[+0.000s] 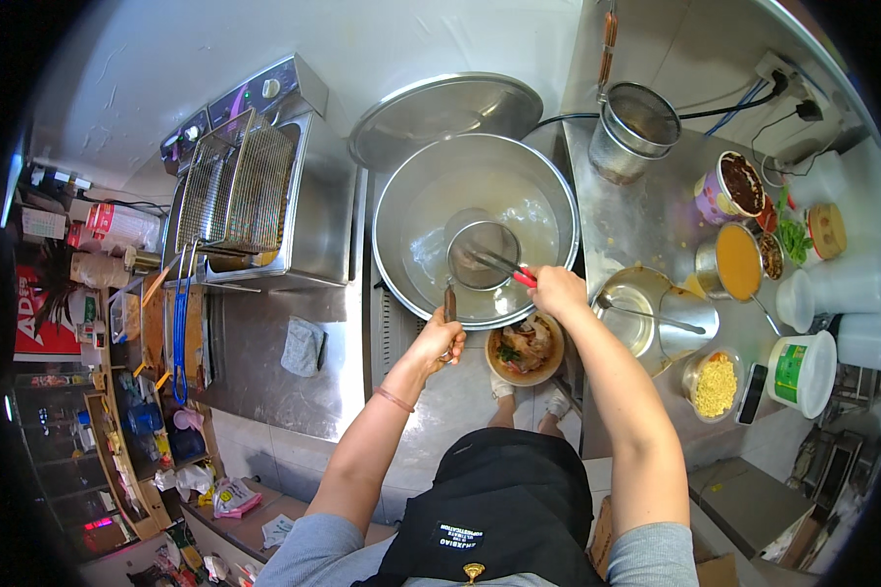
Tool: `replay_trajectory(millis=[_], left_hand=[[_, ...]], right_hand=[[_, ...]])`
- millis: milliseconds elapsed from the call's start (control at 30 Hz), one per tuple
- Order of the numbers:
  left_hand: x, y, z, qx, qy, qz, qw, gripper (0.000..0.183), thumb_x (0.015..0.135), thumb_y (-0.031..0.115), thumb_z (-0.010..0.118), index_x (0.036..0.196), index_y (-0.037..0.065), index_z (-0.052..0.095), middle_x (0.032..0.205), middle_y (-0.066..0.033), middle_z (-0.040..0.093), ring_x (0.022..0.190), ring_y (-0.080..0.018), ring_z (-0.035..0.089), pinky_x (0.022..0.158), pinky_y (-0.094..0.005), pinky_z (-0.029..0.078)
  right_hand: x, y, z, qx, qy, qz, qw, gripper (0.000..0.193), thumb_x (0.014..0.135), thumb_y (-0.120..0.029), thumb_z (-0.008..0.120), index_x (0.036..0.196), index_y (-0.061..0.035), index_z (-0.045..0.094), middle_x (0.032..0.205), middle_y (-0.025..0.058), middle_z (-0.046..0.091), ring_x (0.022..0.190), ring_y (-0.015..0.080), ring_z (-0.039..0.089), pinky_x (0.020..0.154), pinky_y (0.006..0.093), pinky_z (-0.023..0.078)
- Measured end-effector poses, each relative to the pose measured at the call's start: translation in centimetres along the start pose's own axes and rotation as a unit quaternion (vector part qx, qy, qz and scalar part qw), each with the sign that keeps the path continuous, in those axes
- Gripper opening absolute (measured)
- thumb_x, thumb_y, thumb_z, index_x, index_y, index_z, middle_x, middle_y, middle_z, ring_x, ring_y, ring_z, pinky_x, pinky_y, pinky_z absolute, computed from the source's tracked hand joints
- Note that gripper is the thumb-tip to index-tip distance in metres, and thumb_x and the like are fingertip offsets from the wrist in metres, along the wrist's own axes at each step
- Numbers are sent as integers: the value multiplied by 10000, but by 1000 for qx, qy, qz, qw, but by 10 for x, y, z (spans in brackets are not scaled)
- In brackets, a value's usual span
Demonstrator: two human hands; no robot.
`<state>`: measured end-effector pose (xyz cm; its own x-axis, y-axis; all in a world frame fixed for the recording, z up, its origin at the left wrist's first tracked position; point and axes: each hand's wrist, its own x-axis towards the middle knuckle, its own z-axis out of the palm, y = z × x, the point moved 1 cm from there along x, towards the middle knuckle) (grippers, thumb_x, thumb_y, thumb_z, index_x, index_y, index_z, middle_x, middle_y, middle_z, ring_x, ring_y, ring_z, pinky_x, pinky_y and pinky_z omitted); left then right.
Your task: The person assembles a noodle dish by transferring cooked noodles into a bowl, adding sauce and toppings, and placing a lid on the container. They use a ladle, tongs, and a strainer to handle ingredients from multiple containers and a deep fryer.
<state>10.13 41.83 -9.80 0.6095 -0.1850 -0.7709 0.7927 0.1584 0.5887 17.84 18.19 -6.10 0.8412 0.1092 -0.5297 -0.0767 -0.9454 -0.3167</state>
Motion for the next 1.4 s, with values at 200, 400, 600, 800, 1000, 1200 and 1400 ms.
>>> replay_trajectory(millis=[200, 400, 600, 800, 1000, 1200, 1400], left_hand=[[1, 1, 0, -4, 14, -15, 1000, 602, 856, -3, 450, 1413, 87, 240, 676, -37, 488, 453, -126, 469, 351, -278, 379], [0, 3, 0, -9, 12, -6, 1000, 531, 856, 10, 450, 1356, 76, 284, 669, -37, 488, 454, -123, 467, 354, -278, 378], [3, 3, 1, -5, 1, -5, 1000, 548, 849, 9, 454, 1366, 75, 282, 667, -34, 487, 457, -119, 470, 354, -275, 377], [2, 1, 3, -10, 10, 4, 1000, 561, 852, 9, 459, 1376, 76, 269, 672, -30, 483, 464, -118, 473, 357, -271, 374], [0, 4, 2, -6, 8, -12, 1000, 519, 862, 17, 455, 1350, 81, 290, 679, -32, 487, 465, -114, 474, 355, -261, 370], [1, 3, -1, -9, -1, -5, 1000, 490, 864, 18, 452, 1329, 78, 309, 666, -23, 487, 454, -108, 474, 342, -250, 358], [5, 2, -4, -8, -2, -3, 1000, 475, 865, 17, 451, 1317, 86, 320, 667, -16, 488, 452, -105, 471, 345, -255, 368]], right_hand=[[2, 6, 12, 12, 17, 9, 1000, 385, 868, -266, 672, 1251, -306, 657, 1062, 122, 709, 996, 325, 670, 866, 451, 526], [-3, 23, 3, 51, 34, 6, 998, 386, 868, -270, 681, 1253, -291, 656, 1076, 121, 708, 1005, 324, 666, 868, 444, 527], [-6, 22, 1, 67, 28, 3, 997, 407, 866, -284, 684, 1272, -287, 643, 1082, 117, 706, 1016, 323, 662, 865, 446, 527], [2, 8, 9, 20, 22, -7, 1000, 384, 858, -280, 684, 1239, -254, 651, 1033, 117, 714, 981, 326, 676, 843, 459, 532], [-11, -2, 4, -29, 26, -27, 999, 443, 836, -233, 691, 1274, -233, 622, 1011, 130, 715, 969, 330, 680, 830, 467, 537], [-5, 17, -10, 29, 40, -12, 999, 433, 861, -275, 696, 1289, -265, 634, 1075, 115, 712, 995, 325, 669, 859, 451, 528], [4, 14, -14, 67, -2, -2, 998, 419, 873, -296, 693, 1288, -274, 636, 1092, 117, 709, 1033, 307, 660, 890, 434, 516]])
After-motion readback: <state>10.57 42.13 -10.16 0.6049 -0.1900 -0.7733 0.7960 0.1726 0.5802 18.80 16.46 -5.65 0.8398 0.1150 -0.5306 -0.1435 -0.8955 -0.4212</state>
